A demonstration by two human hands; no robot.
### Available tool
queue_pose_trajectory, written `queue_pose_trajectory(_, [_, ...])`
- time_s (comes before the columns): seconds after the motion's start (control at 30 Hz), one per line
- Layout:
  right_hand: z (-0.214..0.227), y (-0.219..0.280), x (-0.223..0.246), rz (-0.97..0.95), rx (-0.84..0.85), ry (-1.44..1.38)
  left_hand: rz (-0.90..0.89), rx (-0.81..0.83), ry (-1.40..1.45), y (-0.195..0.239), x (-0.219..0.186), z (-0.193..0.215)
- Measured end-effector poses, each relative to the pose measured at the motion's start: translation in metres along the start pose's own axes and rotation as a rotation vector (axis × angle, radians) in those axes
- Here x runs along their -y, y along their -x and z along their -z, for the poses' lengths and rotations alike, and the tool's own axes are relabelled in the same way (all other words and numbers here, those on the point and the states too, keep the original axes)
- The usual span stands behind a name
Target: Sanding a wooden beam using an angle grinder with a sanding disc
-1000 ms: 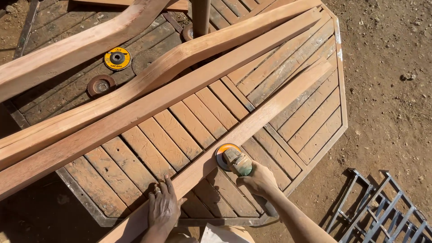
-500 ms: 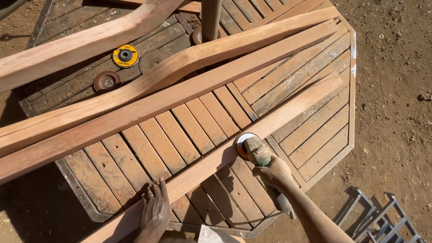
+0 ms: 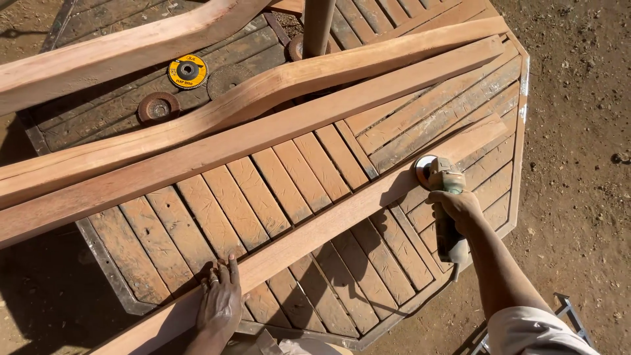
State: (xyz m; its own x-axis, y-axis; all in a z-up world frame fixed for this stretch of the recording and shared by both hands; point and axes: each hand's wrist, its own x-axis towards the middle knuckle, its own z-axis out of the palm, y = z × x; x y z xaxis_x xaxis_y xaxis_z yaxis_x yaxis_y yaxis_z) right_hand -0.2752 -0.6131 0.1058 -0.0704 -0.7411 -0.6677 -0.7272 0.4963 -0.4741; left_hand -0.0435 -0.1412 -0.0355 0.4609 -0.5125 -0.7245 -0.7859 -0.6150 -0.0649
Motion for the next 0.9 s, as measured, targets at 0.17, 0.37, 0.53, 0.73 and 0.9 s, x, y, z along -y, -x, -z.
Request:
queue_pose_trajectory(0.17, [-0.033,0.070,-0.009,0.046,0.027,0.313,0.000,0.056,0.061,0.004,-0.001,0.011])
queue_pose_trajectory(0.37, [-0.100,0.174,-0.054,0.004,0.419,0.617,-0.003,-0.015,0.092,0.003,0.000,0.009])
queue_pose_trajectory(0.53, [-0.067,0.112,-0.051,0.024,0.188,0.625,-0.032,-0.043,0.095,0.004,0.003,0.001])
queue_pose_trajectory(0.73, [0.010,-0.030,-0.027,0.035,-0.021,-0.115,-0.004,-0.065,0.027,-0.005,0.004,-0.011])
queue_pose_trajectory(0.9, [-0.030,0.074,-0.022,0.030,0.038,0.180,0.017,-0.033,0.120,-0.012,0.005,-0.015])
